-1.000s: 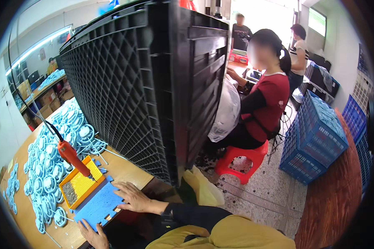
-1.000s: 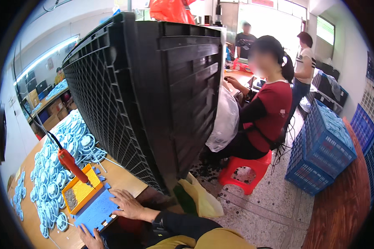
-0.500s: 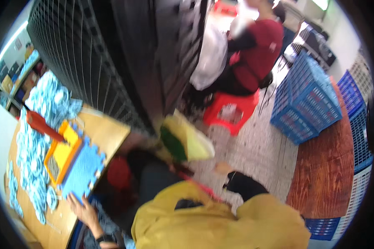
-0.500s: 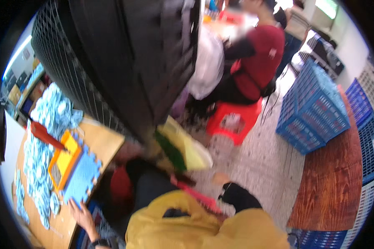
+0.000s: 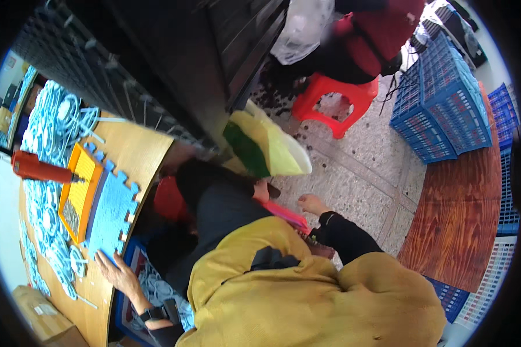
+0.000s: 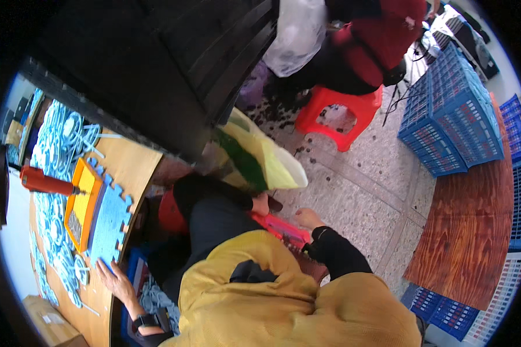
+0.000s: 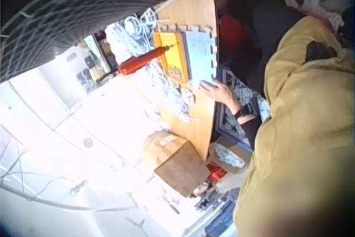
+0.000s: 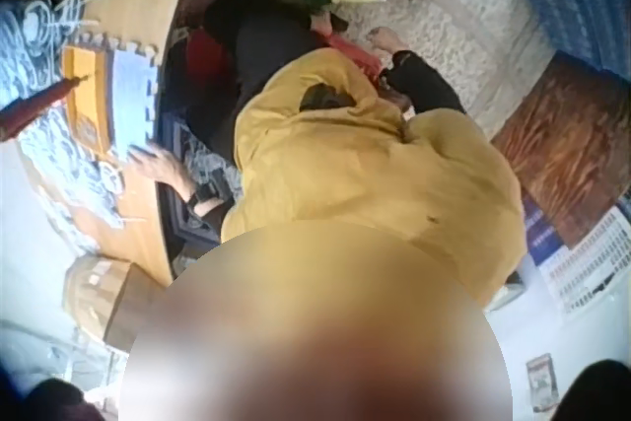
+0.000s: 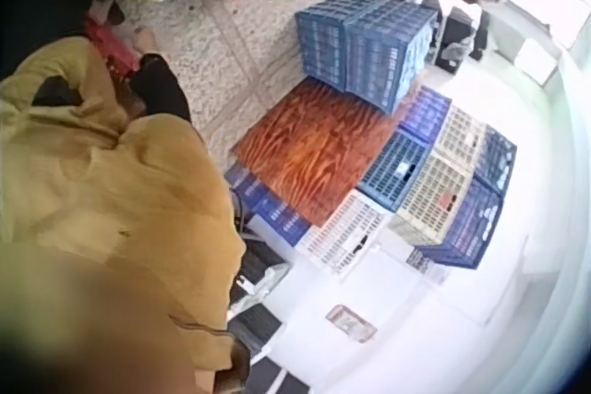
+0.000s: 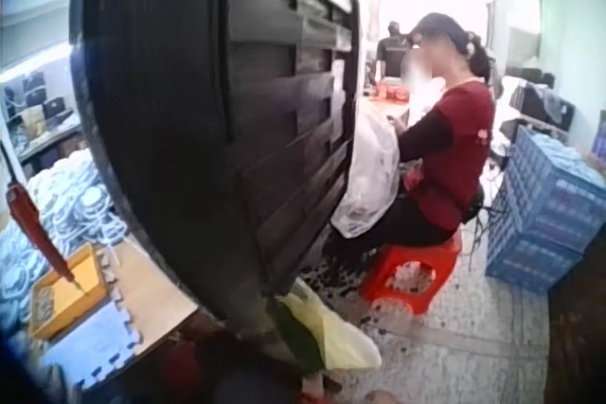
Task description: Manually assemble and sort small plastic toy components at a factory workstation.
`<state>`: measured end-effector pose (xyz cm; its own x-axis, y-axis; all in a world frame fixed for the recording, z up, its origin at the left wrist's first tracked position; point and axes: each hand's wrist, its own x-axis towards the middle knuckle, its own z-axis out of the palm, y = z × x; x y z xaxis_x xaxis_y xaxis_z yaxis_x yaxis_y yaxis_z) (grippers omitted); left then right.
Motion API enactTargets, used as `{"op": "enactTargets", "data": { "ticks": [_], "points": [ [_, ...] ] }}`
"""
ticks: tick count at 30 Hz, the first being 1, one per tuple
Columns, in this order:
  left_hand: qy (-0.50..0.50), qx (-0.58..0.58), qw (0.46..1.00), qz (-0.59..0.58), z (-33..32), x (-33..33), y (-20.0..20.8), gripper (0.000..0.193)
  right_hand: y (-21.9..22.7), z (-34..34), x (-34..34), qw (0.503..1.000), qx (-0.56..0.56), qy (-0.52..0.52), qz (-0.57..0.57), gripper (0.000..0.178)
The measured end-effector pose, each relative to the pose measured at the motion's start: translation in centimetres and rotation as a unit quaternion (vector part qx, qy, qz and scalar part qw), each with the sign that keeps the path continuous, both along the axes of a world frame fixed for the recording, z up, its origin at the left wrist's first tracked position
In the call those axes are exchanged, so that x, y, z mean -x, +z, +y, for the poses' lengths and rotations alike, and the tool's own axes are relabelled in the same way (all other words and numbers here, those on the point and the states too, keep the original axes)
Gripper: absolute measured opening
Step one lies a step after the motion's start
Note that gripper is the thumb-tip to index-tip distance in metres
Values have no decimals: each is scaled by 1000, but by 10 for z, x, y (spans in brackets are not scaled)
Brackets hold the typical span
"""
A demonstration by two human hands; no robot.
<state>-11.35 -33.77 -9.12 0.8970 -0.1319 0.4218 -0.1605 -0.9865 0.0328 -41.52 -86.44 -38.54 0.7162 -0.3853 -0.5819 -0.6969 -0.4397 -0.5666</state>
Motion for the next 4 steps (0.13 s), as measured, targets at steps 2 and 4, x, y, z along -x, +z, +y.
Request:
{"op": "enactTargets", "data": {
  "ticks": [2,4],
  "points": [
    [37,-23,999,25,-9,-1,3,50,14,-8,-29,998,12,-56,-16,39],
    [72,-61,995,21,1,-9,-10,50,27,-31,-39,993,56,-95,-51,39]
  ]
}}
